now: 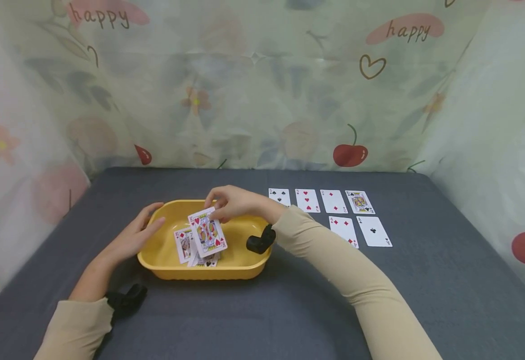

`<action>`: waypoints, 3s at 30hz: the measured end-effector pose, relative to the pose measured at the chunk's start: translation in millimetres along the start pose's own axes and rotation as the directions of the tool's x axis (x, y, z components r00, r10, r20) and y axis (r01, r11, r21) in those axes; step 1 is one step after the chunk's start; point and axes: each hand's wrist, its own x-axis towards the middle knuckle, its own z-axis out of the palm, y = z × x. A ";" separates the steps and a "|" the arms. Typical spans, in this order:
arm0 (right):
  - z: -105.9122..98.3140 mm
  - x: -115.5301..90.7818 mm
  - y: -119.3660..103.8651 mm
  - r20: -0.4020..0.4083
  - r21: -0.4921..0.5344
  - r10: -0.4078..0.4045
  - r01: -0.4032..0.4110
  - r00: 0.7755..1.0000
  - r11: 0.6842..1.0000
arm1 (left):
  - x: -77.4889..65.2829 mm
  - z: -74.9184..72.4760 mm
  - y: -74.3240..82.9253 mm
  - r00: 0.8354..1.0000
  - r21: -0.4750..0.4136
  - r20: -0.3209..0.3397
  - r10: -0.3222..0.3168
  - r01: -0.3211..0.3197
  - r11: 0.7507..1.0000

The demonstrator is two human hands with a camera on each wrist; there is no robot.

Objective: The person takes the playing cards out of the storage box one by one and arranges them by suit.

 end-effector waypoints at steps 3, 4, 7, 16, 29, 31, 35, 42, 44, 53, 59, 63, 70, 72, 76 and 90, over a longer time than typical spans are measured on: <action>-5.8 -8.5 3.8 -0.055 0.018 -0.008 0.009 0.998 1.000 | -0.3 0.0 0.6 1.000 0.002 -0.002 0.003 -0.002 1.000; -7.9 -11.3 5.1 -0.074 0.027 -0.008 0.010 0.997 1.000 | -0.3 0.0 0.7 1.000 0.004 -0.003 0.003 -0.003 1.000; -14.8 -19.4 8.7 -0.121 0.066 -0.003 0.011 0.993 0.998 | -0.3 0.2 0.8 1.000 0.007 -0.004 0.002 -0.002 1.000; -36.5 -46.7 25.1 -0.200 0.158 0.033 -0.001 0.979 0.987 | 0.1 0.6 0.7 1.000 0.008 0.006 -0.010 0.010 1.000; -58.3 -91.6 52.7 -0.309 0.177 0.061 -0.006 0.949 0.984 | -1.5 -0.7 0.4 1.000 0.001 0.007 0.013 -0.014 1.000; -60.4 -97.8 58.0 -0.330 0.180 0.075 -0.015 0.941 0.984 | -1.4 -0.7 0.4 1.000 0.001 0.010 0.011 -0.011 1.000; -66.0 -109.5 71.3 -0.368 0.205 0.104 -0.028 0.924 0.978 | -0.6 -0.4 0.0 1.000 0.000 0.013 0.007 -0.007 1.000; -75.0 -129.0 95.4 -0.415 0.226 0.137 -0.044 0.900 0.973 | -0.1 -0.5 -0.4 1.000 -0.009 0.015 0.012 -0.012 1.000; -76.9 -134.1 102.0 -0.424 0.241 0.151 -0.050 0.893 0.969 | -0.3 -0.7 -0.3 1.000 -0.010 0.014 0.014 -0.014 1.000; -79.8 -150.9 125.9 -0.439 0.285 0.283 -0.167 0.853 0.944 | 0.9 -0.4 -2.3 1.000 0.000 0.007 0.015 -0.015 1.000; -78.8 -154.4 144.5 -0.427 0.322 0.339 -0.210 0.838 0.923 | 2.6 -0.1 -5.4 1.000 0.006 0.007 0.021 -0.021 1.000; -76.7 -154.0 156.2 -0.428 0.328 0.355 -0.223 0.831 0.918 | 3.1 -0.2 -6.4 1.000 0.007 0.006 0.022 -0.022 1.000; -71.9 -150.6 168.3 -0.412 0.385 0.401 -0.242 0.818 0.891 | 3.1 -0.4 -6.6 1.000 0.003 0.008 0.026 -0.026 1.000; -71.2 -149.3 170.5 -0.409 0.394 0.405 -0.242 0.817 0.886 | 3.3 -0.3 -6.7 1.000 0.005 0.008 0.024 -0.024 1.000; -70.1 -146.6 174.3 -0.410 0.405 0.407 -0.236 0.816 0.883 | 3.5 0.0 -6.4 1.000 0.007 0.008 0.018 -0.018 1.000; -66.2 -144.6 173.4 -0.457 0.236 0.380 -0.302 0.804 0.924 | 1.9 0.0 -3.1 1.000 0.016 0.008 0.009 -0.009 1.000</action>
